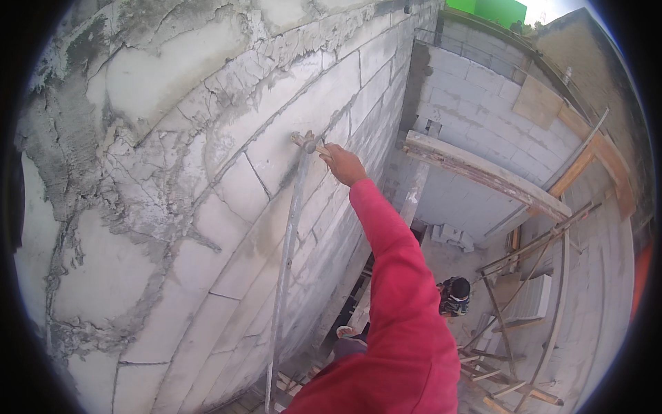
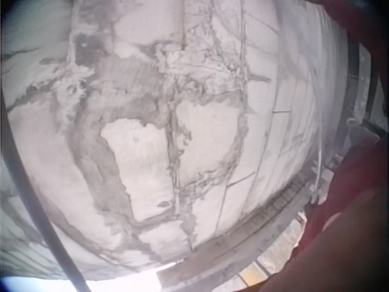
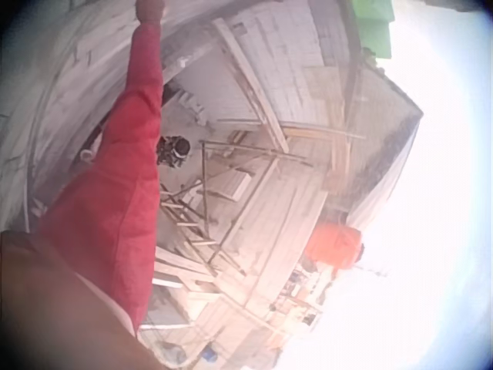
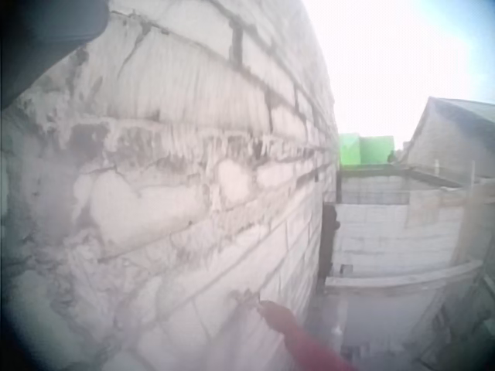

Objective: The person positions a long metal profile against a concrete wall and secures it using a hammer and nails. They repeatedly adjust the profile, hammer nails into the wall, and reposition the profile along the wall surface.

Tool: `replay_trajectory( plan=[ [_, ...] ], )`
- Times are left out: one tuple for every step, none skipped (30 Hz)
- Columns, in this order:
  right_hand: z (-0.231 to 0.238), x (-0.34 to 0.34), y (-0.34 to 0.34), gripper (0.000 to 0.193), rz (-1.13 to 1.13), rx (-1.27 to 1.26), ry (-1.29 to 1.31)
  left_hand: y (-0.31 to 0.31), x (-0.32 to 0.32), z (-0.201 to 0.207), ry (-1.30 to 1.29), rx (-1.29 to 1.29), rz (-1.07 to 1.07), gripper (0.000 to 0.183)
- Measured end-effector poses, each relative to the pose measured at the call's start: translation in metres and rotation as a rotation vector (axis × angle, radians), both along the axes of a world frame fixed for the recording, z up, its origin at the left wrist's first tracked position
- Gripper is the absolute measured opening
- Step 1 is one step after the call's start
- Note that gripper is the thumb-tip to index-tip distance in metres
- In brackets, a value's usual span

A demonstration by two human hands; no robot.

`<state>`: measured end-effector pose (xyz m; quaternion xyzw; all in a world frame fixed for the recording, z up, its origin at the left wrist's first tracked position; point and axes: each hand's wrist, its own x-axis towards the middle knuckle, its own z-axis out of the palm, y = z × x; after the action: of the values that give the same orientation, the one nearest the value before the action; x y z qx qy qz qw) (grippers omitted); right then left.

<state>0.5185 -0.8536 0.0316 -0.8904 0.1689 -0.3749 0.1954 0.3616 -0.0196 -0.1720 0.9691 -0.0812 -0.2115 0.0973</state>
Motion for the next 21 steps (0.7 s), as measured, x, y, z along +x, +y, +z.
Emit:
replay_trajectory(
  plan=[
    [0.002,-0.001,-0.004,0.032,-0.024,0.039,0.091,0.003,-0.002,0.002,0.0,0.003,0.008,0.044],
    [0.003,-0.002,-0.009,0.032,-0.048,0.076,0.183,0.004,-0.004,0.002,-0.003,0.007,0.015,0.044],
    [0.001,-0.005,-0.015,0.032,-0.04,0.017,0.199,0.006,-0.007,0.003,-0.003,0.011,0.019,0.044],
    [0.005,-0.007,-0.023,0.032,-0.033,-0.052,0.208,0.004,-0.007,0.001,-0.007,0.005,0.024,0.043],
    [0.009,-0.008,-0.031,0.032,-0.026,-0.121,0.217,0.004,-0.008,0.002,-0.01,0.003,0.029,0.043],
    [0.014,-0.009,-0.033,0.033,-0.023,-0.146,0.235,0.003,-0.009,0.0,-0.01,-0.002,0.032,0.043],
    [0.019,-0.01,-0.035,0.033,-0.019,-0.171,0.253,0.006,-0.012,0.001,-0.011,-0.003,0.038,0.043],
    [0.023,-0.011,-0.036,0.033,-0.016,-0.196,0.27,0.008,-0.014,0.002,-0.013,-0.004,0.045,0.042],
    [0.027,-0.012,-0.036,0.034,-0.03,-0.204,0.299,0.009,-0.016,0.001,-0.015,-0.009,0.049,0.042],
    [0.036,-0.01,-0.027,0.034,-0.037,-0.179,0.341,0.01,-0.02,0.001,-0.019,-0.011,0.066,0.042],
    [0.045,-0.011,-0.018,0.034,-0.043,-0.154,0.383,0.012,-0.023,0.002,-0.023,-0.011,0.08,0.042],
    [0.05,-0.016,-0.013,0.035,-0.061,-0.126,0.429,0.015,-0.024,0.004,-0.025,-0.009,0.083,0.042],
    [0.049,-0.015,-0.013,0.034,-0.048,-0.144,0.395,0.016,-0.026,0.003,-0.027,-0.013,0.09,0.041],
    [0.047,-0.013,-0.015,0.034,-0.035,-0.162,0.361,0.016,-0.029,0.003,-0.029,-0.014,0.099,0.041],
    [0.044,-0.015,-0.019,0.034,-0.029,-0.178,0.331,0.017,-0.03,0.003,-0.03,-0.012,0.102,0.041],
    [0.034,-0.015,-0.027,0.034,-0.019,-0.191,0.298,0.018,-0.031,0.003,-0.029,-0.015,0.103,0.041],
    [0.025,-0.015,-0.033,0.033,-0.009,-0.204,0.265,0.019,-0.031,0.003,-0.032,-0.016,0.108,0.041],
    [0.019,-0.013,-0.036,0.033,0.007,-0.219,0.231,0.02,-0.033,0.002,-0.033,-0.017,0.112,0.04],
    [0.013,-0.014,-0.04,0.033,-0.017,-0.209,0.254,0.02,-0.035,0.002,-0.035,-0.02,0.119,0.04],
    [0.008,-0.016,-0.043,0.034,-0.042,-0.199,0.278,0.021,-0.036,0.001,-0.036,-0.022,0.123,0.04],
    [0.006,-0.013,-0.043,0.034,-0.06,-0.188,0.298,0.023,-0.039,0.002,-0.037,-0.021,0.132,0.04]
  ],
)
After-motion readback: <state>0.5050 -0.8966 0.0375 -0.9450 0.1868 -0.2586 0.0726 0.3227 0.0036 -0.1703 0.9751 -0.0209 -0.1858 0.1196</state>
